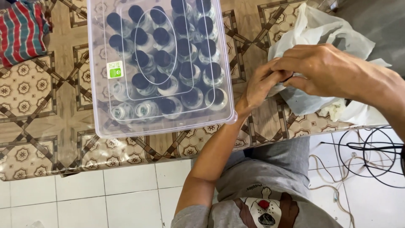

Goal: Capping small plastic bottles and organizing them into a plastic storage container.

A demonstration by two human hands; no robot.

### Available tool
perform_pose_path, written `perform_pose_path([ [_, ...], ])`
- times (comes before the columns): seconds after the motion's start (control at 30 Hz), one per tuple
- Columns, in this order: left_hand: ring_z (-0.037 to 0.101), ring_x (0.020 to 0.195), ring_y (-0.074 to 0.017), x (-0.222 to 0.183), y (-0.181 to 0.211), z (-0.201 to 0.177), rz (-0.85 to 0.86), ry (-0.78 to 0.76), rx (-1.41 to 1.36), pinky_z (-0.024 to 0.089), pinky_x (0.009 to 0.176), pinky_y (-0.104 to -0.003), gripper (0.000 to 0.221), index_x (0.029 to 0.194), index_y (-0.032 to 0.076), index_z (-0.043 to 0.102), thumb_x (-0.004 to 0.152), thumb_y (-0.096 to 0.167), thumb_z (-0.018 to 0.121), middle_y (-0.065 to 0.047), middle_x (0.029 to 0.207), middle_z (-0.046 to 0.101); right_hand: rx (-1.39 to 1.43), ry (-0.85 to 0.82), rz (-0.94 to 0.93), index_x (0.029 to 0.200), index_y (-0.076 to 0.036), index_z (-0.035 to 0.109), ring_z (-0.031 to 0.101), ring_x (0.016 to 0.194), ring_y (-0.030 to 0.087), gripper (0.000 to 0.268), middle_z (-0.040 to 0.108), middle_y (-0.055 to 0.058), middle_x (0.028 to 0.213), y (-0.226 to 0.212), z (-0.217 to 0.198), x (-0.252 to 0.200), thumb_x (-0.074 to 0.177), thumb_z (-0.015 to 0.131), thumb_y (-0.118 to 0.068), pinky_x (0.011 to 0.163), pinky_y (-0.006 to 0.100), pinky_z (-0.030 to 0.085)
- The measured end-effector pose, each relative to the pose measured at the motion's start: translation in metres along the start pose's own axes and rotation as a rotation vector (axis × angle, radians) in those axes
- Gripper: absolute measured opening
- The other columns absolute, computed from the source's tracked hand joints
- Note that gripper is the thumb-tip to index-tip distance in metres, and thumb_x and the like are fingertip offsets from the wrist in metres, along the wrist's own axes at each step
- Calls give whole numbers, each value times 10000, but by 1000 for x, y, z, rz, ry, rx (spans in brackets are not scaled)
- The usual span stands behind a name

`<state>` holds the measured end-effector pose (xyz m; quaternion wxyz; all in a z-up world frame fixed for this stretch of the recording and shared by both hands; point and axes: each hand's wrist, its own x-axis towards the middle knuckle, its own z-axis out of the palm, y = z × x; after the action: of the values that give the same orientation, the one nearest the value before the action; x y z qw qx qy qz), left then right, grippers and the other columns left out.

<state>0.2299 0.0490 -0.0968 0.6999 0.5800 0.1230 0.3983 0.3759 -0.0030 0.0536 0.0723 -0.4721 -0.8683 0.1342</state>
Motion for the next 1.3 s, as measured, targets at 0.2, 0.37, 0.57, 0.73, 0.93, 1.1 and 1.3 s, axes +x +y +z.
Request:
perform_pose_path([
  [0.2, 542, 811, -113, 4, 14, 3, 34, -4, 64, 444, 788, -296, 155, 855, 135, 599, 962, 224, 530, 22, 825, 582, 43, -20, -38, 1378, -29, 561, 729, 987, 332, 548, 694, 181, 1160, -5, -9, 2, 860, 696, -145, 885, 440, 622],
  [0.37, 607, 841, -150, -1, 0, 1, -61, -6, 98, 493, 831, -322, 193, 937, 146, 650, 964, 309, 551, -4, 873, 641, 21, -25, -82, 1389, -46, 541, 737, 1002, 322, 530, 694, 179, 1178, 2, -3, -5, 890, 673, -164, 894, 415, 641],
  [0.57, 684, 902, -204, -1, -4, -1, -142, -10, 77, 567, 911, -405, 278, 1049, 166, 684, 982, 412, 571, -47, 956, 695, 96, -88, -58, 1338, -91, 580, 721, 1041, 289, 513, 714, 130, 1181, 0, -14, 5, 840, 702, -118, 938, 412, 602],
  [0.73, 675, 927, -240, 2, -10, -1, -126, 28, 138, 581, 931, -421, 315, 1005, 124, 643, 997, 407, 504, -75, 957, 670, 34, -57, -42, 1313, -54, 591, 757, 983, 313, 443, 712, 170, 1173, 9, 0, 3, 888, 682, -139, 891, 398, 641],
  [0.93, 698, 1143, -356, -2, -13, 2, -194, 47, 103, 534, 1083, -555, 363, 1191, 99, 674, 999, 382, 551, -184, 1188, 717, -123, -134, 1, 1417, -86, 517, 685, 1113, 283, 606, 650, 140, 1301, -18, -14, -1, 871, 680, -292, 960, 413, 575],
  [1.1, 701, 988, -283, -2, -3, 4, -263, 52, 135, 599, 973, -449, 309, 1128, 82, 644, 997, 331, 513, -154, 1043, 687, -227, -276, 293, 1270, -123, 503, 762, 873, 199, 336, 661, 72, 1078, -25, -1, 2, 1086, 382, -378, 749, 327, 708],
  [1.3, 576, 702, -119, 3, 14, -4, -178, -38, 93, 498, 728, -268, 261, 822, 128, 647, 944, 345, 568, -3, 715, 593, -239, -93, 75, 1154, -80, 536, 742, 838, 240, 328, 652, 79, 989, -2, 18, -2, 1029, 523, -384, 734, 366, 675],
])
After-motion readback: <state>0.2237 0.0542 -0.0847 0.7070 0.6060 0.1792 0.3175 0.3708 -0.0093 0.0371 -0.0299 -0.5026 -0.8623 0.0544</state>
